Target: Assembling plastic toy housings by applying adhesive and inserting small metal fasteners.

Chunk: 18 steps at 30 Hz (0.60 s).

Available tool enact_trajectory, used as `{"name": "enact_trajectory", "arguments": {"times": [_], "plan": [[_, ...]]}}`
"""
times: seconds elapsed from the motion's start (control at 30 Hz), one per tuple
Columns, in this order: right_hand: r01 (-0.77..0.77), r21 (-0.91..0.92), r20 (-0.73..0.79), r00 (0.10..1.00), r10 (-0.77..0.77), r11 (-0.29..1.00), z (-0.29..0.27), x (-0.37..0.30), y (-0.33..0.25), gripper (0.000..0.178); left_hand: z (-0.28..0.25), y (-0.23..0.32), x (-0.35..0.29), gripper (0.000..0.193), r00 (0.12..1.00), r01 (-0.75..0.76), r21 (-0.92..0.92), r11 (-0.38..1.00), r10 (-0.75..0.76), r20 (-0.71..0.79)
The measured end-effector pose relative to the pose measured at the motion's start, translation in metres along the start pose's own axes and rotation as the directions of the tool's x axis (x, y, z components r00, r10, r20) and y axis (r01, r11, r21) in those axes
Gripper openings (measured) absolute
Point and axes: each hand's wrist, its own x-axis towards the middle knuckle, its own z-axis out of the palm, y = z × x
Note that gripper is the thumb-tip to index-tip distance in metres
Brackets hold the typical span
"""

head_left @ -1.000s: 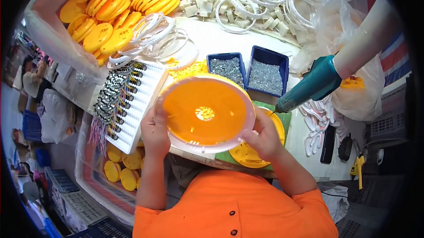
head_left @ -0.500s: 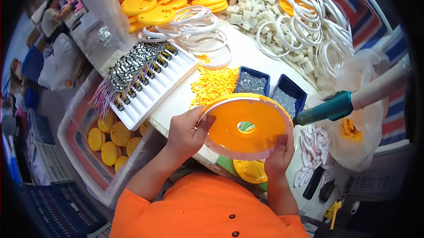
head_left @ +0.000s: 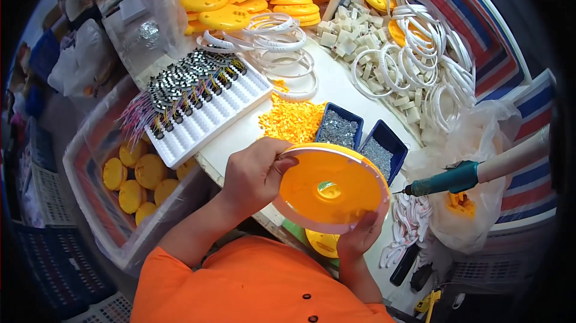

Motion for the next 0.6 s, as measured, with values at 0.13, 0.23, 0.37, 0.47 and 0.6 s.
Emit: {"name": "enact_trajectory", "arguments": {"times": [0.13,0.23,0.37,0.47,0.6], "plan": [[-0.13,0.141,-0.165,0.974,0.153,0.981,0.003,-0.012,0.012,0.058,0.004,-0.001,-0.001,0.016,0.987,0.162,-0.208,0.965,-0.155,0.048],[-0.164,0.229,-0.137,0.97,0.198,0.96,-0.001,-0.013,0.011,0.055,0.007,0.002,0.001,0.02,0.976,0.22,-0.222,0.95,-0.216,0.042],[-0.011,0.459,0.072,0.997,-0.025,0.888,-0.002,-0.016,0.015,0.056,0.018,-0.012,0.004,0.024,0.894,0.366,-0.547,0.753,-0.447,-0.018],[-0.214,0.105,0.243,0.953,0.183,0.971,0.0,-0.024,0.013,0.07,0.024,-0.015,0.003,0.026,0.875,0.368,-0.695,0.618,-0.484,0.034],[-0.192,0.15,0.196,0.967,0.161,0.97,0.001,-0.019,0.008,0.059,0.029,-0.012,-0.007,0.027,0.84,0.441,-0.695,0.568,-0.534,0.097]]}}
